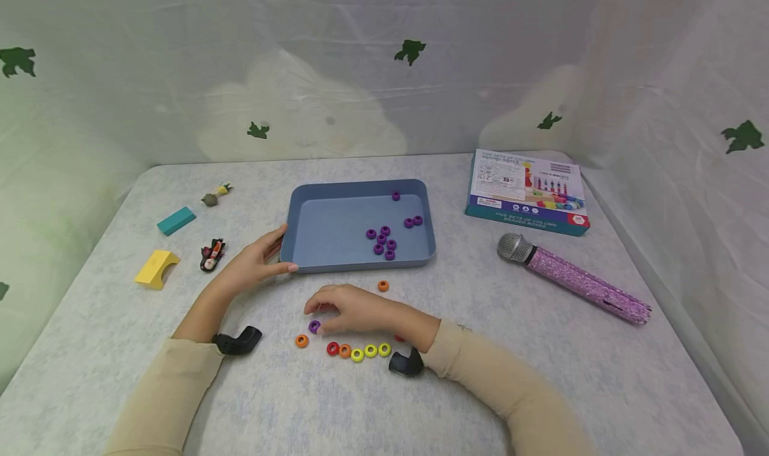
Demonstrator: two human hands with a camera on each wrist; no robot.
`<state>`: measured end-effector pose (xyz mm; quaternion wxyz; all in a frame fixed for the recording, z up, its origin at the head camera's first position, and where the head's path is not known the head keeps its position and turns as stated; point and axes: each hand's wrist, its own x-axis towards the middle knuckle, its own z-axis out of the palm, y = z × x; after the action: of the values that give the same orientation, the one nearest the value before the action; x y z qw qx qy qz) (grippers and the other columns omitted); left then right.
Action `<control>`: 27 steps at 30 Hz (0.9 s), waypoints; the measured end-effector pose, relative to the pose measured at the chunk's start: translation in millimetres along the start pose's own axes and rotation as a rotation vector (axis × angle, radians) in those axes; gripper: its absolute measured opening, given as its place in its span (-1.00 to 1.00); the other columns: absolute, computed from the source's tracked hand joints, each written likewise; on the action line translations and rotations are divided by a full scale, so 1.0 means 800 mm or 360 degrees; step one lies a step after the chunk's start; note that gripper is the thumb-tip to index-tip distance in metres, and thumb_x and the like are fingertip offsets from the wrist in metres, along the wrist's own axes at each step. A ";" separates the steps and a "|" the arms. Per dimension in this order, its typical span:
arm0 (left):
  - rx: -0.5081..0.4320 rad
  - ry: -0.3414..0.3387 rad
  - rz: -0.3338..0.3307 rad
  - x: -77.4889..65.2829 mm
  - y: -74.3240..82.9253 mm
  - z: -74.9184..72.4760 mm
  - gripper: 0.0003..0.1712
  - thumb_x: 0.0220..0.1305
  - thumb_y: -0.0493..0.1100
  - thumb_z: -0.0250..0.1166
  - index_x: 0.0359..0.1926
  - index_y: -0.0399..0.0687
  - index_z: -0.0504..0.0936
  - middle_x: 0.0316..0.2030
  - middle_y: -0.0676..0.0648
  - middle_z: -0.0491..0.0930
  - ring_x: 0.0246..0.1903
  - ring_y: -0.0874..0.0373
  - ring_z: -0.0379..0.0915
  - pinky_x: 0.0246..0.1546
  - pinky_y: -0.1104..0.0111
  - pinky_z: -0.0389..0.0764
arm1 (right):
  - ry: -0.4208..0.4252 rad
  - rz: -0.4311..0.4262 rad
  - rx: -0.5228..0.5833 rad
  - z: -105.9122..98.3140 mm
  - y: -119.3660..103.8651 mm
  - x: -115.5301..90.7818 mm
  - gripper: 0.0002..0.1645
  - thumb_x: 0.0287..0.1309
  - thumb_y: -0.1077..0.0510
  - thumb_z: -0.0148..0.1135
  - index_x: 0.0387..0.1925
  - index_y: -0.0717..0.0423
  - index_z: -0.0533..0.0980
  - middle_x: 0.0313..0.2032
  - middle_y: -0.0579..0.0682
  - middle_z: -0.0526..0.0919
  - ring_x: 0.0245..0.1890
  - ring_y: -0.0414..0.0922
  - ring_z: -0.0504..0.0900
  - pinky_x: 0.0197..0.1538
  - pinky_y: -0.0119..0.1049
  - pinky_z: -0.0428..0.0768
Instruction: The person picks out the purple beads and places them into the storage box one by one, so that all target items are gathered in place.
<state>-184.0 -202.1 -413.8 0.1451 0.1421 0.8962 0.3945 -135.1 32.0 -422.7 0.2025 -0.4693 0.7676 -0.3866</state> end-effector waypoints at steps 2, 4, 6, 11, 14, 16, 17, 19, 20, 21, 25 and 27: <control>-0.0007 -0.0003 0.0001 0.000 -0.001 0.000 0.08 -0.19 0.21 0.22 0.25 0.02 -0.21 0.22 -0.09 -0.18 0.15 0.04 -0.12 0.09 0.27 0.10 | -0.0034 -0.0011 -0.0009 0.005 0.002 0.003 -0.65 -0.08 0.08 0.17 -0.16 0.00 0.44 -0.20 -0.24 0.43 -0.18 -0.39 0.36 -0.11 -0.59 0.33; -0.0009 -0.0002 0.0005 -0.001 -0.001 0.000 0.08 -0.19 0.20 0.22 0.25 0.02 -0.20 0.22 -0.09 -0.18 0.15 0.03 -0.12 0.09 0.27 0.10 | -0.0058 -0.0022 -0.0031 0.009 0.003 0.005 -0.70 -0.07 0.09 0.16 -0.20 -0.02 0.46 -0.24 -0.26 0.44 -0.20 -0.41 0.36 -0.12 -0.60 0.33; -0.0009 0.0002 0.0011 -0.001 -0.001 0.000 0.08 -0.19 0.20 0.22 0.25 0.00 -0.20 0.22 -0.10 -0.18 0.15 0.03 -0.12 0.09 0.27 0.11 | -0.0063 -0.0025 -0.0059 0.011 0.002 0.007 -0.76 -0.07 0.11 0.16 -0.25 -0.04 0.48 -0.27 -0.27 0.44 -0.21 -0.42 0.36 -0.13 -0.61 0.33; -0.0011 0.0003 0.0017 -0.002 -0.003 0.000 0.09 -0.20 0.22 0.22 0.26 -0.01 -0.20 0.22 -0.10 -0.18 0.16 0.03 -0.12 0.09 0.27 0.10 | -0.0043 0.0000 -0.0073 0.010 -0.004 0.006 -0.80 -0.06 0.13 0.15 -0.29 -0.04 0.49 -0.30 -0.28 0.45 -0.25 -0.42 0.38 -0.17 -0.61 0.35; -0.0013 0.0004 0.0016 -0.002 -0.003 0.001 0.09 -0.21 0.23 0.21 0.26 0.01 -0.20 0.22 -0.10 -0.18 0.16 0.03 -0.13 0.09 0.27 0.10 | 0.0013 -0.0005 -0.0033 0.000 -0.011 0.003 -0.79 -0.05 0.14 0.14 -0.27 0.00 0.50 -0.30 -0.26 0.46 -0.28 -0.39 0.40 -0.21 -0.58 0.39; -0.0013 0.0002 0.0011 -0.002 -0.002 0.001 0.09 -0.20 0.23 0.21 0.25 0.02 -0.21 0.22 -0.10 -0.19 0.16 0.03 -0.13 0.09 0.26 0.10 | 0.0077 -0.0031 -0.0010 -0.013 -0.015 0.001 -0.78 -0.04 0.17 0.14 -0.26 0.05 0.49 -0.30 -0.24 0.46 -0.29 -0.37 0.41 -0.22 -0.56 0.41; -0.0013 0.0004 0.0012 -0.002 -0.002 0.001 0.09 -0.20 0.23 0.21 0.25 0.03 -0.21 0.22 -0.10 -0.19 0.16 0.02 -0.13 0.09 0.26 0.10 | 0.0118 -0.0048 -0.0013 -0.021 -0.017 0.000 -0.77 -0.04 0.18 0.13 -0.24 0.06 0.49 -0.29 -0.23 0.46 -0.29 -0.36 0.41 -0.22 -0.55 0.42; -0.0012 0.0005 0.0006 -0.002 -0.001 0.000 0.09 -0.20 0.23 0.21 0.25 0.03 -0.21 0.22 -0.10 -0.19 0.16 0.02 -0.13 0.09 0.26 0.10 | 0.0223 -0.0055 -0.0002 -0.040 -0.018 -0.002 -0.76 -0.05 0.18 0.14 -0.23 0.03 0.48 -0.28 -0.21 0.47 -0.28 -0.33 0.42 -0.22 -0.51 0.43; -0.0010 0.0003 0.0001 -0.002 -0.001 0.000 0.09 -0.20 0.23 0.21 0.25 0.04 -0.21 0.22 -0.10 -0.19 0.16 0.03 -0.13 0.09 0.26 0.10 | 0.0283 -0.0059 0.0003 -0.049 -0.016 -0.002 -0.75 -0.05 0.18 0.14 -0.23 0.02 0.48 -0.28 -0.20 0.48 -0.28 -0.32 0.42 -0.21 -0.47 0.44; -0.0006 0.0001 -0.0002 -0.002 -0.001 0.000 0.09 -0.20 0.23 0.21 0.25 0.04 -0.21 0.22 -0.09 -0.19 0.16 0.03 -0.13 0.09 0.26 0.10 | 0.0348 -0.0058 0.0012 -0.059 -0.012 -0.003 -0.74 -0.06 0.18 0.14 -0.22 0.01 0.47 -0.28 -0.20 0.48 -0.28 -0.32 0.42 -0.21 -0.44 0.44; 0.0004 -0.0007 -0.0005 -0.002 0.000 0.000 0.10 -0.21 0.24 0.20 0.25 0.03 -0.22 0.22 -0.09 -0.20 0.16 0.03 -0.14 0.10 0.26 0.09 | 0.0606 0.0056 0.0085 -0.097 0.015 -0.005 -0.73 -0.05 0.16 0.14 -0.21 0.04 0.48 -0.29 -0.15 0.49 -0.30 -0.26 0.44 -0.26 -0.34 0.47; 0.0006 -0.0007 -0.0003 -0.002 0.001 -0.001 0.10 -0.21 0.23 0.21 0.25 0.03 -0.22 0.22 -0.09 -0.20 0.16 0.03 -0.14 0.10 0.25 0.09 | 0.0711 0.0173 0.0113 -0.113 0.036 -0.006 -0.71 -0.04 0.16 0.13 -0.19 0.10 0.47 -0.27 -0.12 0.49 -0.28 -0.24 0.45 -0.26 -0.35 0.47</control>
<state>-182.5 -202.4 -412.5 0.1471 0.1425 0.8967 0.3923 -209.9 80.0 -389.3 0.0644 -0.3225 0.8035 -0.4962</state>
